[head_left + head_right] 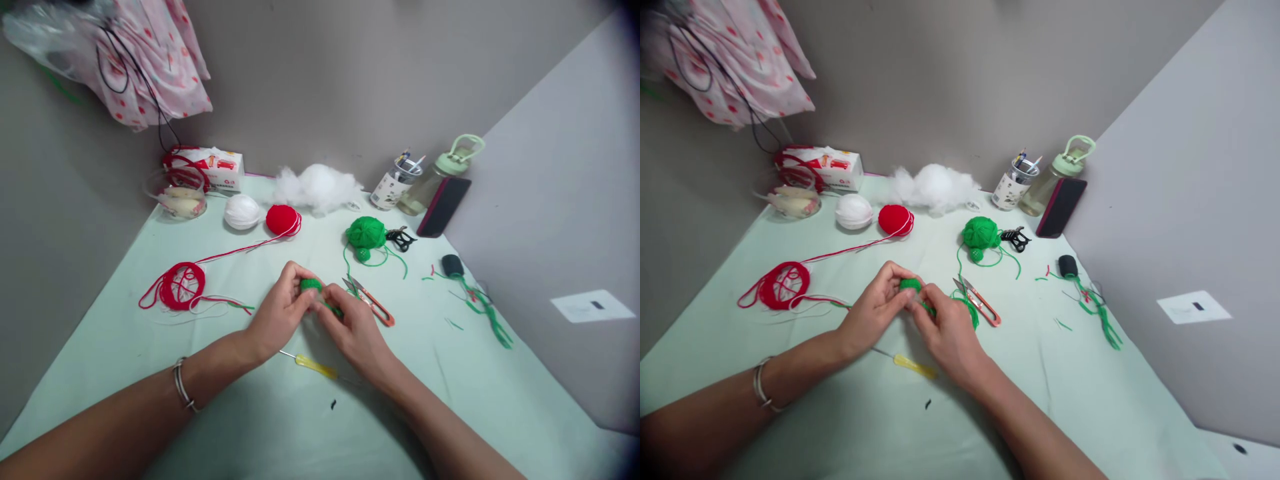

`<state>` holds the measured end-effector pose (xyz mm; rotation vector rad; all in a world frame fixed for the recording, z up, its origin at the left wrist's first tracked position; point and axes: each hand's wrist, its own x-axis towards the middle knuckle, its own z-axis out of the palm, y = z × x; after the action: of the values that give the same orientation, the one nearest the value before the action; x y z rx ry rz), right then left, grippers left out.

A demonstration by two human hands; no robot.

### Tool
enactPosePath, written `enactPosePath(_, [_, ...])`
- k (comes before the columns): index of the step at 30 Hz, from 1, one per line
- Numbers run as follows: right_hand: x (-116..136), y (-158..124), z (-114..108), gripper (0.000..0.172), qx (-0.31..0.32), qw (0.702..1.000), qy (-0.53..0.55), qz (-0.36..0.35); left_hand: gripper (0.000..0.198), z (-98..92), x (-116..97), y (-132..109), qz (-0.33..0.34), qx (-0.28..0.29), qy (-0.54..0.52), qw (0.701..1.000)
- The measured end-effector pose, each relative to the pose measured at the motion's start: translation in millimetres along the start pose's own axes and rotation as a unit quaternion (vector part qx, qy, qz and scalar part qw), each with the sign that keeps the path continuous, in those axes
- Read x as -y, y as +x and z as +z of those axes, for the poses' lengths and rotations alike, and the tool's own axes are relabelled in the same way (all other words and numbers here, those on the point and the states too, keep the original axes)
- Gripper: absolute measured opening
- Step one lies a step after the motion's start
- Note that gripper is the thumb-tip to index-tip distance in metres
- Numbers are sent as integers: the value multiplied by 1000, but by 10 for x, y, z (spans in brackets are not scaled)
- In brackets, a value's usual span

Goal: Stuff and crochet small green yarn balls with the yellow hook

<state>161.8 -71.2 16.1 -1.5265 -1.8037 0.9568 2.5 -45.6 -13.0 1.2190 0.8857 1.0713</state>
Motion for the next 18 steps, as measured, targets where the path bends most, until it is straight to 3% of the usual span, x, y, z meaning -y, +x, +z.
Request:
enactPosePath(5, [95,-91,47,21,-5,998,-22,-55,11,-3,-31,0,-21,-25,19,999])
enactPosePath(11, [92,-3,44,33,-10,991,134,25,10,29,-98,-31,-47,-28,1,999])
enactPosePath(18, [31,84,-15,34,-19,987,150,55,20,13,-61,-49,-5,20,-31,999])
